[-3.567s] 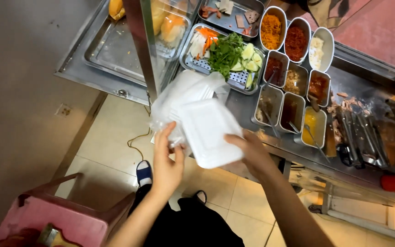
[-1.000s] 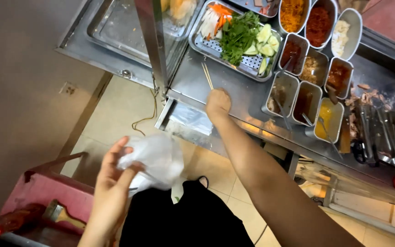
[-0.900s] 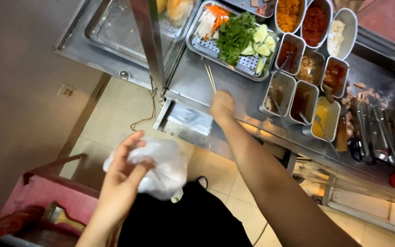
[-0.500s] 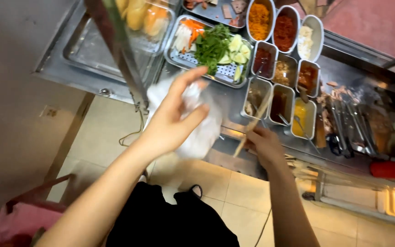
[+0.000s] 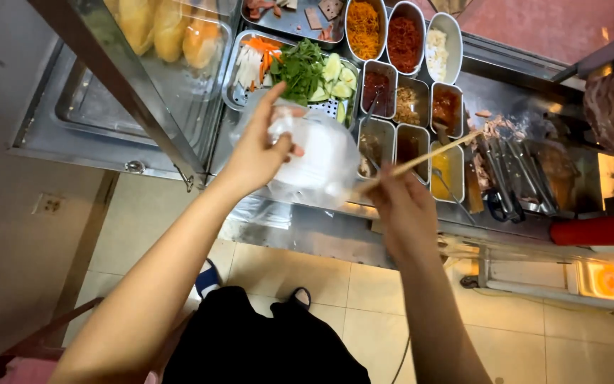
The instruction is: The person holds an open styrofoam takeout box and uses tongs to add pickled vegetables, meat and other toppings from trays, then squeezes red and white sauces over the food. They close the box, place it in a plastic bag, and hand the bag to the customer at the stall window.
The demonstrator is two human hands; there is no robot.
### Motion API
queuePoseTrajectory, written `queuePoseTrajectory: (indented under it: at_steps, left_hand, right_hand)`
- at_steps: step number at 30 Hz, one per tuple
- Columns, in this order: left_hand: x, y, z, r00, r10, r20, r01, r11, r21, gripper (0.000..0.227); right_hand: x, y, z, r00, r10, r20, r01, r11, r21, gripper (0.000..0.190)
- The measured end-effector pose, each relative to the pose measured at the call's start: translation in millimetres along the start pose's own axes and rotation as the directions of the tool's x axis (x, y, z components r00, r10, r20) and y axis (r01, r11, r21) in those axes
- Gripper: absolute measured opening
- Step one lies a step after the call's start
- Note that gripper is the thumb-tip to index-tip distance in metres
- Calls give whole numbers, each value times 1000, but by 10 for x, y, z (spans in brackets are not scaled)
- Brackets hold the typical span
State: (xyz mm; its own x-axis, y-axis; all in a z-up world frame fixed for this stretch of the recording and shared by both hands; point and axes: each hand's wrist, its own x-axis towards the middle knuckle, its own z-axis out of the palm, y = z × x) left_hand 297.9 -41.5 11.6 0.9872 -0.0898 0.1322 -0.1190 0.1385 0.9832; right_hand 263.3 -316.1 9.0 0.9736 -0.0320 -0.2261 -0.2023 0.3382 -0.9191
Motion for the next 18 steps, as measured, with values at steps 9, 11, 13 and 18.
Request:
queuePoseTrajectory:
  at_steps: [9, 11, 13, 18]
  left_hand:
    - [-288, -96, -328, 982, 10, -187, -45, 982, -186, 65]
    - [-260, -106, -425, 977, -8, -214, -44, 970, -241, 67]
    - [-212, -108, -476, 970, -27, -240, -47, 953, -299, 68]
    - [-90, -176, -449, 969, 4, -248, -90, 939, -333, 70]
  right_hand:
    - [446, 456, 1016, 732, -474, 489, 664, 337, -668, 14]
    - [537, 514, 851, 751, -402, 524, 634, 216, -743, 17]
    - [677, 582, 675, 771, -325, 548, 599, 80, -797, 20]
    - [992, 709, 524, 876, -92, 474, 426, -312, -849, 20]
